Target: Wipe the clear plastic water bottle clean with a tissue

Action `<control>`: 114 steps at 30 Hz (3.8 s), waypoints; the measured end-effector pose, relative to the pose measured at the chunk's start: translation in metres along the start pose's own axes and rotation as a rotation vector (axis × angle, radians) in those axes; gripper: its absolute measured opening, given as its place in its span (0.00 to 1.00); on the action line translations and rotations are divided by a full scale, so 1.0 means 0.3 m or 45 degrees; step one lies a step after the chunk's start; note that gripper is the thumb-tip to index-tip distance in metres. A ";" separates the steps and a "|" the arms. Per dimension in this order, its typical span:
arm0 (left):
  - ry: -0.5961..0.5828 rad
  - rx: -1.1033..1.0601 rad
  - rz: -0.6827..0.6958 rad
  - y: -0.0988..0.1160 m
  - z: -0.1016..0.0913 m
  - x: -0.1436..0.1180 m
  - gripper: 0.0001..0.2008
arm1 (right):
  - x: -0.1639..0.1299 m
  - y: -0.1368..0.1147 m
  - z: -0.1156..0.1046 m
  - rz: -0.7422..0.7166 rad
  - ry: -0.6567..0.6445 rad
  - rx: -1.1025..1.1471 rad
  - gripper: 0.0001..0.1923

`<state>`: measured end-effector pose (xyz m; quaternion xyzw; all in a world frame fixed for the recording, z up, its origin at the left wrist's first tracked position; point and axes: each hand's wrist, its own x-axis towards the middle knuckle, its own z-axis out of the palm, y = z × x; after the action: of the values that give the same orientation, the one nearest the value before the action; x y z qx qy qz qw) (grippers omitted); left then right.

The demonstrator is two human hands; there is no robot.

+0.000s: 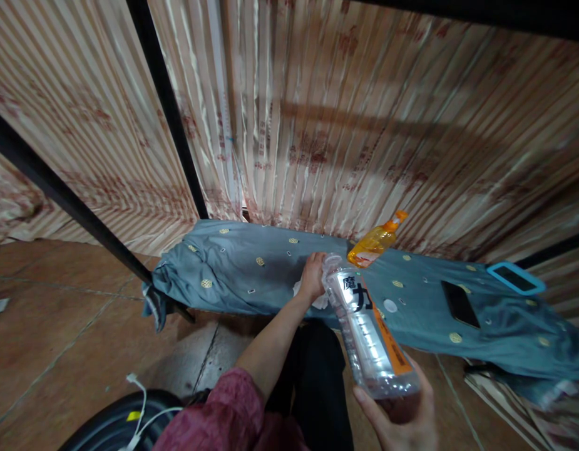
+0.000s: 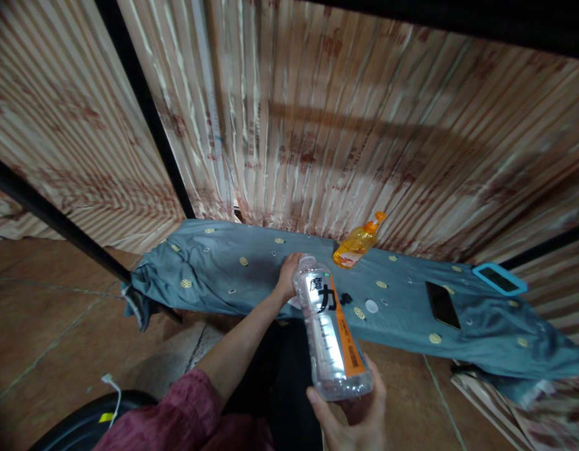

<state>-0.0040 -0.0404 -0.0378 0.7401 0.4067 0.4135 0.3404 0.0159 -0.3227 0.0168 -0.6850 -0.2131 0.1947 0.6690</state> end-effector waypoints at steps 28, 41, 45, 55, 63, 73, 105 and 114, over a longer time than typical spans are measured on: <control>0.016 -0.005 0.010 -0.003 0.004 0.002 0.14 | 0.013 0.016 -0.010 -0.029 0.000 -0.022 0.55; 0.016 0.002 -0.004 0.002 0.002 0.000 0.14 | 0.013 0.016 -0.012 -0.064 0.005 -0.070 0.54; 0.004 0.013 -0.013 0.006 -0.002 0.001 0.14 | 0.015 0.013 -0.013 -0.071 -0.007 -0.071 0.55; 0.015 0.007 0.013 0.003 0.002 -0.005 0.15 | 0.010 0.008 -0.009 -0.042 0.027 -0.070 0.57; 0.011 -0.012 -0.005 0.007 -0.005 -0.005 0.16 | 0.013 0.013 -0.010 -0.061 0.023 -0.040 0.56; 0.001 0.005 -0.005 0.007 -0.005 -0.004 0.16 | 0.012 0.008 -0.008 -0.072 0.005 -0.028 0.54; 0.010 -0.017 0.000 0.005 -0.003 -0.007 0.16 | 0.013 -0.001 -0.008 -0.060 0.006 -0.033 0.55; 0.000 0.028 -0.011 0.007 -0.003 -0.004 0.15 | 0.017 0.011 -0.010 -0.067 0.018 -0.035 0.57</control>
<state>-0.0044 -0.0423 -0.0359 0.7420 0.4144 0.4075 0.3341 0.0218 -0.3224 0.0137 -0.6895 -0.2289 0.1694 0.6659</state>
